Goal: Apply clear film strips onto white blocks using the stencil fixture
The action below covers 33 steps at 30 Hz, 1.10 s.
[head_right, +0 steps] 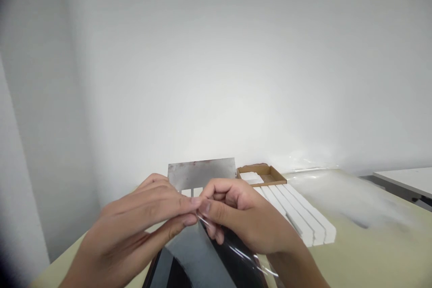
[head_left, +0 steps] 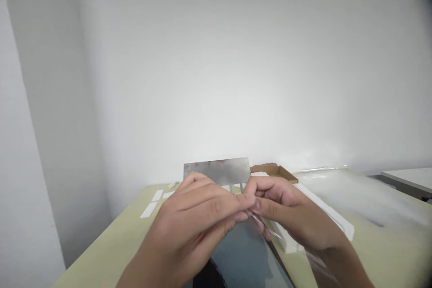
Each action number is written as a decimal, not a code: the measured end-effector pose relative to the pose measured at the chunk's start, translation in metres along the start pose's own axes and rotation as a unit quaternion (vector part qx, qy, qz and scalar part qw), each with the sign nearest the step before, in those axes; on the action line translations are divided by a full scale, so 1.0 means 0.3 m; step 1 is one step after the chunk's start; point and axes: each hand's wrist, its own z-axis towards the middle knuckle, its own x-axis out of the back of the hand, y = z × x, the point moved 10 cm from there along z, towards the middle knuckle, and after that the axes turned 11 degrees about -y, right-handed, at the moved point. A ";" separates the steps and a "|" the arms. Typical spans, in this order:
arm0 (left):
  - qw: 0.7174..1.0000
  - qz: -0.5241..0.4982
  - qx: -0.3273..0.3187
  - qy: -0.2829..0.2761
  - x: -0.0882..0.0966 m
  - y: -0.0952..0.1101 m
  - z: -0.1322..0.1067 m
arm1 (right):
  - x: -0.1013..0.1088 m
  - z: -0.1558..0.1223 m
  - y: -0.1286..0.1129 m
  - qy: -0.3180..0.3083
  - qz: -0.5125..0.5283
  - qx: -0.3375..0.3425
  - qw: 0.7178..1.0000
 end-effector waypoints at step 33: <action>0.991 -0.013 0.076 -0.105 -0.015 -0.055 -0.062 | 0.101 -0.139 -0.058 0.056 -0.115 -0.035 0.991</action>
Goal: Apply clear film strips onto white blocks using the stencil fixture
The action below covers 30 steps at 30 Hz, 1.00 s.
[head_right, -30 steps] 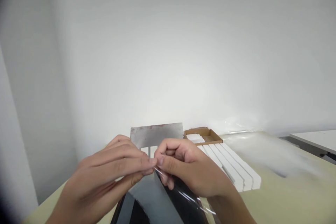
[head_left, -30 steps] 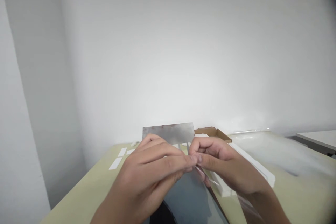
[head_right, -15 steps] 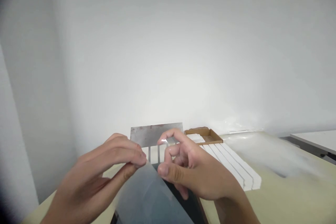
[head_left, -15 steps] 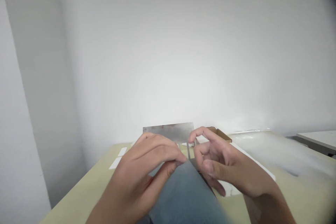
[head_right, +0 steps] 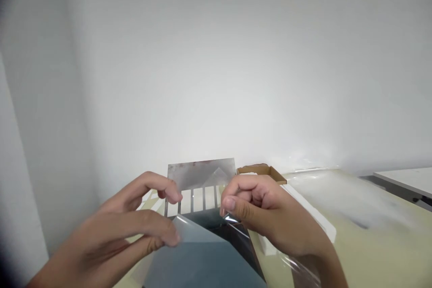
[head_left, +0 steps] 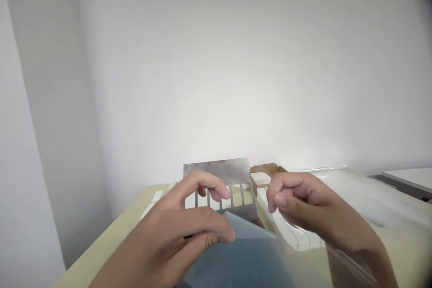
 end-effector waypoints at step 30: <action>0.994 -0.024 0.031 -0.099 -0.023 -0.010 -0.046 | 0.041 -0.007 -0.019 0.036 -0.009 -0.014 0.999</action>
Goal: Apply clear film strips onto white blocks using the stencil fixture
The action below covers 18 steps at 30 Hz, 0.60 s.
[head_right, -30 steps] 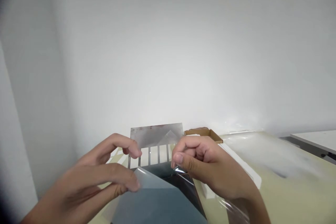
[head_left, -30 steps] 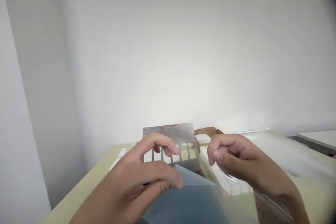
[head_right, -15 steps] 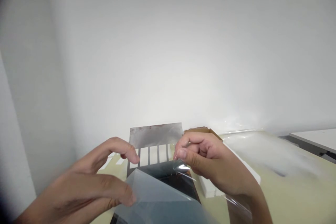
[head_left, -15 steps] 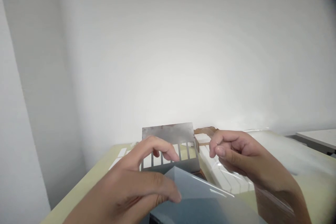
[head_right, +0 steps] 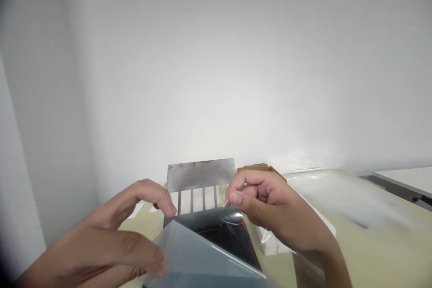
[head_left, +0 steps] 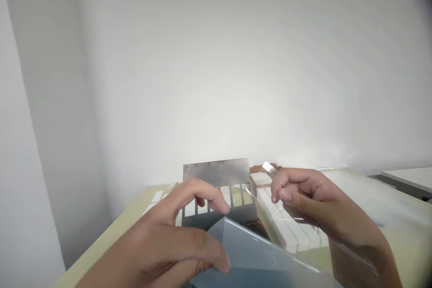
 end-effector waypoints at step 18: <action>0.989 0.043 0.032 0.136 0.051 -0.031 -0.039 | 0.068 0.003 0.012 0.047 -0.030 -0.013 0.998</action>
